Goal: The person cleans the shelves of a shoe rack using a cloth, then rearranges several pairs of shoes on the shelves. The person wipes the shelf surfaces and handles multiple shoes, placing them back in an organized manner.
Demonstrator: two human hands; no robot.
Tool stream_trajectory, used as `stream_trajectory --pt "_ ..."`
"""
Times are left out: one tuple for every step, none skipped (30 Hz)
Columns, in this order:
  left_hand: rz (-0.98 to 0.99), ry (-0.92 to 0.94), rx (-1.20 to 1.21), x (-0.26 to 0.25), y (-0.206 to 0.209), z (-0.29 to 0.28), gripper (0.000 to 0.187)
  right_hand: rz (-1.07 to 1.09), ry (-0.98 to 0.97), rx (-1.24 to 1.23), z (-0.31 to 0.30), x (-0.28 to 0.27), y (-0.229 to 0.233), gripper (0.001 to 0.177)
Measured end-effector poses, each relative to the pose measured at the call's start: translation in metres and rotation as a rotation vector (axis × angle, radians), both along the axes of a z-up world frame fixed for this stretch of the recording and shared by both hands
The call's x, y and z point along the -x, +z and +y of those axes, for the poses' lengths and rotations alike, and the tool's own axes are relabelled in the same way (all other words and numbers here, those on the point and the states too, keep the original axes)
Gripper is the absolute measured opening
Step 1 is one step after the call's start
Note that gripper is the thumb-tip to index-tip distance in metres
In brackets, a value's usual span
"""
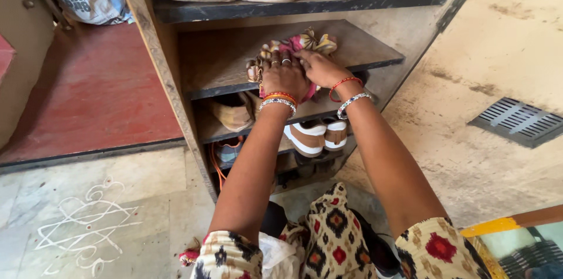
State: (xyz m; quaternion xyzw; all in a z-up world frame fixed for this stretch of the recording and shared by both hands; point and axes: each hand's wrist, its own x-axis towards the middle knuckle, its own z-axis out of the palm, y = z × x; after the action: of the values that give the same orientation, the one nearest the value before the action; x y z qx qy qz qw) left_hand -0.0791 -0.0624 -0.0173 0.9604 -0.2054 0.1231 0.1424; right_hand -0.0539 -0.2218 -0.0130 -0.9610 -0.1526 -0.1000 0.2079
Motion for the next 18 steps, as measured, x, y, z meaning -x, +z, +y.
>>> stream_trajectory --pt "-0.023 -0.005 -0.001 0.0 -0.003 0.004 0.066 -0.007 -0.008 0.01 0.006 0.0 0.001 0.044" --pt "-0.045 -0.009 -0.001 -0.001 -0.005 0.009 0.067 0.04 -0.026 0.034 0.012 -0.001 0.002 0.046" --pt "-0.04 0.011 -0.022 -0.001 -0.006 0.014 0.066 0.087 -0.046 0.055 0.019 -0.002 0.004 0.047" --pt "-0.035 0.031 -0.043 -0.001 -0.007 0.02 0.066 0.134 -0.066 0.077 0.026 -0.004 0.005 0.049" --pt "-0.032 0.048 -0.064 -0.002 -0.006 0.025 0.065 0.119 -0.025 0.075 0.034 -0.007 0.007 0.051" --pt "-0.051 0.069 -0.077 -0.002 -0.005 0.035 0.067 0.102 0.016 0.073 0.045 -0.01 0.007 0.054" --pt "-0.071 0.088 -0.089 -0.003 -0.004 0.048 0.069 0.087 0.055 0.071 0.056 -0.011 0.006 0.056" --pt "-0.09 0.106 -0.101 -0.003 -0.003 0.061 0.071 0.1 0.07 0.036 0.069 -0.013 0.005 0.056" --pt "-0.058 0.121 -0.064 -0.001 -0.002 0.075 0.069 0.114 0.086 0.002 0.084 -0.015 0.004 0.055" --pt "-0.025 0.136 -0.028 0.003 -0.001 0.089 0.068 0.146 0.054 0.057 0.098 -0.016 0.003 0.056" --pt "-0.001 0.148 0.002 0.007 0.001 0.102 0.068 0.178 0.026 0.114 0.112 -0.016 0.001 0.056" --pt "0.024 0.16 0.032 0.012 0.002 0.115 0.069 0.143 0.039 0.094 0.125 -0.015 -0.002 0.057" --pt "0.048 0.177 0.063 0.017 0.003 0.125 0.07 0.107 0.058 0.075 0.137 -0.015 -0.005 0.058" --pt "0.072 0.195 0.034 0.023 0.004 0.129 0.069 0.072 0.077 0.056 0.144 -0.014 -0.005 0.059" --pt "0.095 0.215 0.004 0.028 0.007 0.133 0.069 0.074 0.087 0.085 0.15 -0.014 -0.005 0.059" --pt "0.117 0.235 -0.025 0.029 0.01 0.136 0.069 0.076 0.097 0.115 0.155 -0.015 -0.006 0.06" --pt "0.121 0.234 -0.038 0.03 0.014 0.137 0.073 0.081 0.107 0.148 0.155 -0.016 -0.006 0.06" --pt "0.124 0.234 -0.051 0.028 0.019 0.136 0.077 0.026 0.132 0.308 0.155 -0.017 -0.008 0.057"
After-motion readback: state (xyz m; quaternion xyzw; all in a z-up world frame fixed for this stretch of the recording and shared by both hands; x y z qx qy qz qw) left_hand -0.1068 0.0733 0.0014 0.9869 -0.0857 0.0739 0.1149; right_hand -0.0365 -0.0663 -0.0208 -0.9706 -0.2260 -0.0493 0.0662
